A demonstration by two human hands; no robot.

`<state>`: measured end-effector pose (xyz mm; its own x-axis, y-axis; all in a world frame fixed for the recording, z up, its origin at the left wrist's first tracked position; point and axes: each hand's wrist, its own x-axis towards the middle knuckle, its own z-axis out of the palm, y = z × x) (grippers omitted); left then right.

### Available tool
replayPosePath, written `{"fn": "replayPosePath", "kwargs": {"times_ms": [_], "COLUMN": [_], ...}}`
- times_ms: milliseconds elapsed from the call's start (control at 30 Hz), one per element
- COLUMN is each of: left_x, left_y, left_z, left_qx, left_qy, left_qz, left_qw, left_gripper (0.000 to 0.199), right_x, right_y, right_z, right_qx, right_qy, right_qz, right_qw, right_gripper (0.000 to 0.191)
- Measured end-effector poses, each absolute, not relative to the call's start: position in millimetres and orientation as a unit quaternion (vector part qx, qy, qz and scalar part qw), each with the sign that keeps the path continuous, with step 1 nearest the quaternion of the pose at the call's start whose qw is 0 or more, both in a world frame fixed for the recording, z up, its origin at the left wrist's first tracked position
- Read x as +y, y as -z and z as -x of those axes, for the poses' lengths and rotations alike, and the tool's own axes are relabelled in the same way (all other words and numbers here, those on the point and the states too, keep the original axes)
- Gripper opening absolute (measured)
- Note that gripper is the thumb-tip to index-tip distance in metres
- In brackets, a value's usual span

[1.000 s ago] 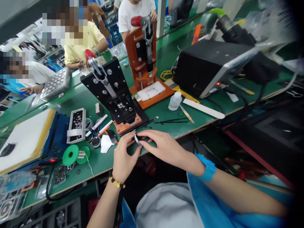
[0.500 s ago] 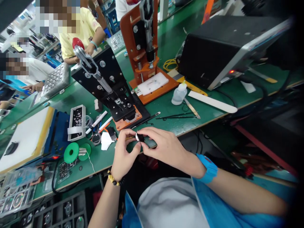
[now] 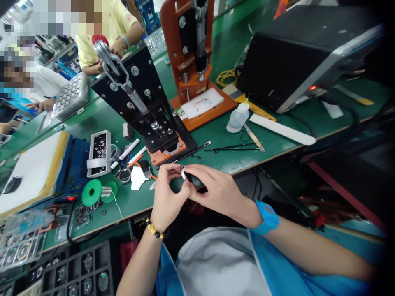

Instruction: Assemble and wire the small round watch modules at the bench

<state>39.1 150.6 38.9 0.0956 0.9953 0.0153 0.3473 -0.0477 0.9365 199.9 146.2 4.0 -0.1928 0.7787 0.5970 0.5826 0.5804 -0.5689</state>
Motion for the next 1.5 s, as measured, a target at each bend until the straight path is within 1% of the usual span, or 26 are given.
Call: {"fn": "replayPosePath", "kwargs": {"times_ms": [133,400,667,833,1000,1100,1267,1500], "left_x": [149,149,145,143,141,142,142,141], "left_y": [-41,-40,-37,-36,-35,-35,-35,-34], "left_z": [-43,-55,-62,-58,-47,-46,-53,-60], "left_qx": [0.568,0.607,0.617,0.605,0.568,0.563,0.592,0.616], "left_qy": [-0.37,-0.373,-0.393,-0.397,-0.399,-0.397,-0.4,-0.404], "left_qz": [-0.602,-0.603,-0.599,-0.602,-0.611,-0.613,-0.609,-0.602], "left_qw": [0.421,0.359,0.326,0.338,0.381,0.386,0.344,0.309], "left_gripper": [0.03,0.033,0.033,0.032,0.029,0.029,0.031,0.033], "right_x": [146,144,143,144,144,144,145,145], "right_y": [-3,0,2,2,5,5,0,-3], "right_z": [-200,-201,-202,-203,-203,-203,-204,-205], "right_qx": [-0.767,-0.784,-0.795,-0.796,-0.781,-0.78,-0.793,-0.804], "right_qy": [-0.089,-0.068,-0.06,-0.079,-0.089,-0.089,-0.066,-0.024], "right_qz": [0.444,0.428,0.418,0.42,0.431,0.43,0.422,0.418], "right_qw": [0.454,0.443,0.434,0.43,0.442,0.446,0.435,0.422], "right_gripper": [0.034,0.031,0.035,0.031,0.033,0.033,0.029,0.029]}}
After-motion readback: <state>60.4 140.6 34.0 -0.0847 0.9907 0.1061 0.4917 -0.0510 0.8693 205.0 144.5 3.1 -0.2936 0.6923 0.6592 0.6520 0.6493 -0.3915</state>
